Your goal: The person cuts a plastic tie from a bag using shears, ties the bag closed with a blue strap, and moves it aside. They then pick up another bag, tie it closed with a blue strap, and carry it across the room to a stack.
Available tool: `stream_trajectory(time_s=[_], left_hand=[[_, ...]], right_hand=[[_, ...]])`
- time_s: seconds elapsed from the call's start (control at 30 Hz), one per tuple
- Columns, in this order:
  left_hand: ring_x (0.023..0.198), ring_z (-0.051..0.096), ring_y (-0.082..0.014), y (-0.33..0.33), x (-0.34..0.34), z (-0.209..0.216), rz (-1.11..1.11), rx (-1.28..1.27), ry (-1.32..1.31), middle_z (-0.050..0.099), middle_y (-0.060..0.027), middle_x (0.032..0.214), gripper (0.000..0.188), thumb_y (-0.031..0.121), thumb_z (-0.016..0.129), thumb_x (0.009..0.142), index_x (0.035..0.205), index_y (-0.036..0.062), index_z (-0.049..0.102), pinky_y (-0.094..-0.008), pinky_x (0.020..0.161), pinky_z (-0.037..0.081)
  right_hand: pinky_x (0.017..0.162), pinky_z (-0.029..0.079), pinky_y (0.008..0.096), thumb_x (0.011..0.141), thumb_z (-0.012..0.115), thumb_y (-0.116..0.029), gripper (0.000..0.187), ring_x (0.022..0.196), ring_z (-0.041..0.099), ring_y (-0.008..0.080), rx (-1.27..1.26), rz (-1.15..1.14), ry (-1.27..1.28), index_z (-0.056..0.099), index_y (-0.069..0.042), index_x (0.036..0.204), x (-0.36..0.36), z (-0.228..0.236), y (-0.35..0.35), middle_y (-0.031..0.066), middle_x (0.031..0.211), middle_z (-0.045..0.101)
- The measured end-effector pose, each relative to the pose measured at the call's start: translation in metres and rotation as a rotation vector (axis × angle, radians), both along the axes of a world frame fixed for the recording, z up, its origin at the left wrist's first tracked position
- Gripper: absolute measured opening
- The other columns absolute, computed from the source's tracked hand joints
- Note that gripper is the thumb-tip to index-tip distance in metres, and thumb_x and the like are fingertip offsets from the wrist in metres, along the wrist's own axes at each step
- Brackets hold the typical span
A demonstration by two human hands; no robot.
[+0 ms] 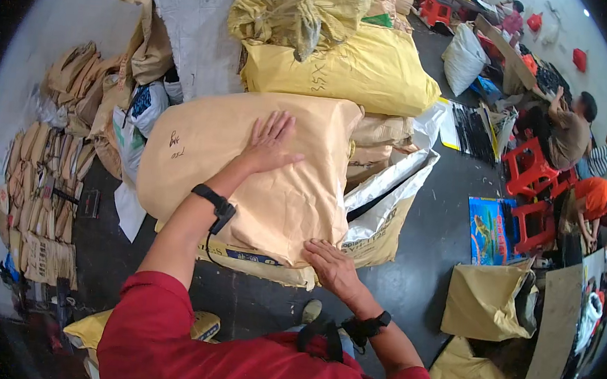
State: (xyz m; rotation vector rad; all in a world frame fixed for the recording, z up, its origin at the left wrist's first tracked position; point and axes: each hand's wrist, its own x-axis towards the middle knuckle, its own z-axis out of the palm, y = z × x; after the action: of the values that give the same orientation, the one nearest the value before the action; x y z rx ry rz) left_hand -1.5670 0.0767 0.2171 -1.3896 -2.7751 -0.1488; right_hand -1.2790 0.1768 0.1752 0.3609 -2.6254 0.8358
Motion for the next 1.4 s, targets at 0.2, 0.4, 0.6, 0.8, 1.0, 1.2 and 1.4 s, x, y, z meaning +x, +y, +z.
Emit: stream_trajectory(time_s=[0.2, 0.4, 0.6, 0.8, 1.0, 1.2, 1.4], left_hand=[[0.127, 0.026, -0.0278, 0.009, -0.024, 0.065, -0.126, -0.147, -0.194, 0.031, -0.0131, 0.135, 0.071, 0.053, 0.046, 0.08, 0.132, 0.0058, 0.031, -0.0387, 0.104, 0.02], [0.121, 0.036, -0.0264, 0.049, -0.075, 0.045, -0.186, 0.115, -0.15, 0.043, -0.0131, 0.128, 0.052, 0.043, 0.039, 0.088, 0.124, 0.0052, 0.044, -0.0331, 0.1, 0.029], [0.127, 0.028, -0.0244, 0.082, -0.088, 0.009, -0.218, -0.04, -0.061, 0.032, -0.0111, 0.136, 0.052, 0.039, 0.035, 0.089, 0.132, 0.0089, 0.033, -0.0369, 0.103, 0.024], [0.128, 0.026, -0.0249, 0.072, -0.068, -0.002, -0.096, 0.048, -0.094, 0.033, -0.012, 0.136, 0.06, 0.04, 0.04, 0.084, 0.13, 0.0013, 0.033, -0.0386, 0.105, 0.017], [0.122, 0.031, -0.0266, 0.099, -0.08, 0.002, -0.11, 0.045, -0.035, 0.04, -0.016, 0.127, 0.06, 0.038, 0.045, 0.081, 0.125, -0.0014, 0.037, -0.0392, 0.104, 0.016], [0.123, 0.03, -0.0263, 0.094, -0.075, 0.005, -0.066, 0.019, -0.113, 0.039, -0.0149, 0.128, 0.063, 0.041, 0.046, 0.079, 0.125, -0.0008, 0.037, -0.039, 0.105, 0.014], [0.125, 0.028, -0.0263, 0.095, -0.082, -0.007, -0.095, -0.015, -0.081, 0.038, -0.0145, 0.13, 0.064, 0.042, 0.044, 0.079, 0.126, 0.0001, 0.037, -0.0388, 0.104, 0.014]], right_hand=[[0.097, 0.037, 0.0362, 0.079, 0.06, -0.023, 0.028, 0.11, 0.05, 0.0255, -0.02, 0.141, -0.131, 0.058, -0.004, 0.1, 0.018, 0.023, 0.009, 0.01, 0.112, 0.056], [0.085, 0.043, 0.0354, 0.083, 0.055, -0.026, 0.035, 0.103, 0.054, 0.0315, -0.508, 0.078, -0.303, 0.055, -0.004, 0.111, -0.03, 0.078, 0.07, 0.0153, 0.108, 0.058], [0.097, 0.031, 0.0394, 0.088, 0.044, -0.032, 0.046, 0.116, 0.04, 0.0342, -0.296, -0.019, 0.133, 0.044, 0.002, 0.119, -0.199, 0.074, 0.101, 0.0215, 0.125, 0.042], [0.104, 0.018, 0.0409, 0.09, 0.037, -0.033, 0.044, 0.123, 0.032, 0.03, -0.102, -0.211, 0.022, 0.044, -0.004, 0.122, -0.272, 0.021, 0.109, 0.0162, 0.129, 0.039], [0.097, 0.025, 0.0403, 0.087, 0.042, -0.033, 0.042, 0.106, 0.045, 0.0277, -0.214, -0.235, 0.06, 0.05, -0.004, 0.117, -0.291, 0.022, 0.139, 0.0124, 0.114, 0.05], [0.093, 0.027, 0.0392, 0.084, 0.045, -0.035, 0.042, 0.103, 0.044, 0.029, -0.187, -0.217, 0.034, 0.05, -0.007, 0.116, -0.289, 0.028, 0.136, 0.0118, 0.111, 0.05], [0.092, 0.027, 0.0388, 0.086, 0.043, -0.038, 0.044, 0.104, 0.044, 0.0288, -0.136, -0.193, 0.061, 0.049, -0.007, 0.118, -0.29, 0.016, 0.137, 0.0118, 0.113, 0.049]])
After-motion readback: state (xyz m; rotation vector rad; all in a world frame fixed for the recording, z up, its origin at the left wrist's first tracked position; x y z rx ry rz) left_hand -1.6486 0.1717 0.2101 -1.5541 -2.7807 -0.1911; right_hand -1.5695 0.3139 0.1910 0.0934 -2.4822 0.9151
